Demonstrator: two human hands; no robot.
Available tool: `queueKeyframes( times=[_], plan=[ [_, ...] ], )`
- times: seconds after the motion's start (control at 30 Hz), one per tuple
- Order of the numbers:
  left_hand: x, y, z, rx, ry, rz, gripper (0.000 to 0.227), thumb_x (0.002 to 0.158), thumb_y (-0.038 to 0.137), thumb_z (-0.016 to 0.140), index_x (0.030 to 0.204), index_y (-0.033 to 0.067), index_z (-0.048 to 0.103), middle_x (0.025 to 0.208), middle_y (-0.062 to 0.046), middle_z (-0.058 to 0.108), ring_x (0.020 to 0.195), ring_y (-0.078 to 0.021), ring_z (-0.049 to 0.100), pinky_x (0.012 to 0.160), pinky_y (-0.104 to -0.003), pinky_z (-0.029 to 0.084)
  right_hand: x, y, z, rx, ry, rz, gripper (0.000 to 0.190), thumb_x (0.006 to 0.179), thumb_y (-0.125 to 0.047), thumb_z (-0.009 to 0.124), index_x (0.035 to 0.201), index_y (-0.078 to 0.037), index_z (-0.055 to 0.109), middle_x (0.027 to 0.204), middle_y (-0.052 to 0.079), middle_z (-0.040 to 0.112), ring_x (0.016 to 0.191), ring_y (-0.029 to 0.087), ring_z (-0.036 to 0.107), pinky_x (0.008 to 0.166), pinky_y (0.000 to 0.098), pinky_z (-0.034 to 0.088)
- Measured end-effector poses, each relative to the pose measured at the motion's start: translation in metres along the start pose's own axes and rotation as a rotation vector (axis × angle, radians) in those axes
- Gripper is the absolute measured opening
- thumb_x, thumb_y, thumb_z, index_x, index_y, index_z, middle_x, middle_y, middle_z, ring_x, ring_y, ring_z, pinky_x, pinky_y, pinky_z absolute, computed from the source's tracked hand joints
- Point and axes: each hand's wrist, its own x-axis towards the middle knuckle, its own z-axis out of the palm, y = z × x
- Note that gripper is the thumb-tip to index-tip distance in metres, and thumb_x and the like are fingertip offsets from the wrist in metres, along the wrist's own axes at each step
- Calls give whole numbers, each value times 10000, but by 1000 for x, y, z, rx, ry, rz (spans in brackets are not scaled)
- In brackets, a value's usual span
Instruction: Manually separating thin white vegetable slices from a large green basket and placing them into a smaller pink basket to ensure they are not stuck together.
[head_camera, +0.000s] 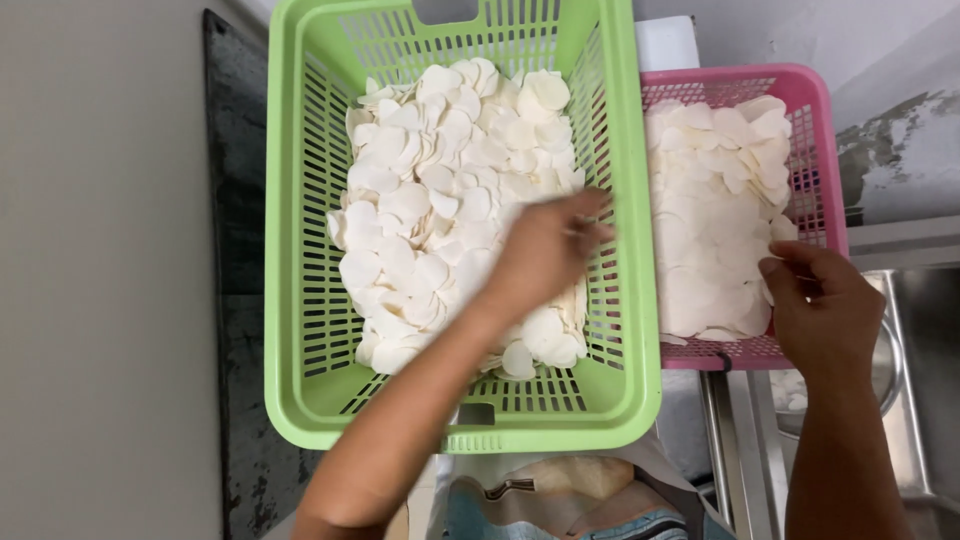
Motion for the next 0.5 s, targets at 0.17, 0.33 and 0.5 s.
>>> queueKeyframes(
  times=[0.17,0.33,0.5],
  plan=[
    [-22,-47,-97,640,130,-319,466,897,214,725,1293,46,544,1109,-177,699,987,-370,666,838,-495,517,4,-74,13,65,-99,-96,233,1018,-61,760,1246,-23,730,1137,134,743,993,204,697,876,316,577],
    [-49,-58,-104,772,-46,-427,565,844,258,792,1312,17,588,1023,-222,743,1016,-437,726,868,-551,582,4,-151,60,236,-361,-337,313,898,6,760,1199,62,696,1022,307,704,926,476,720,792,568,596],
    [-48,-86,-75,570,-201,-458,545,811,202,807,1290,82,575,1175,-178,739,1117,-450,694,938,-564,568,20,-186,140,-255,-929,-472,608,869,-130,744,1437,-32,552,1291,220,638,1207,447,621,1000,566,518]
  ],
)
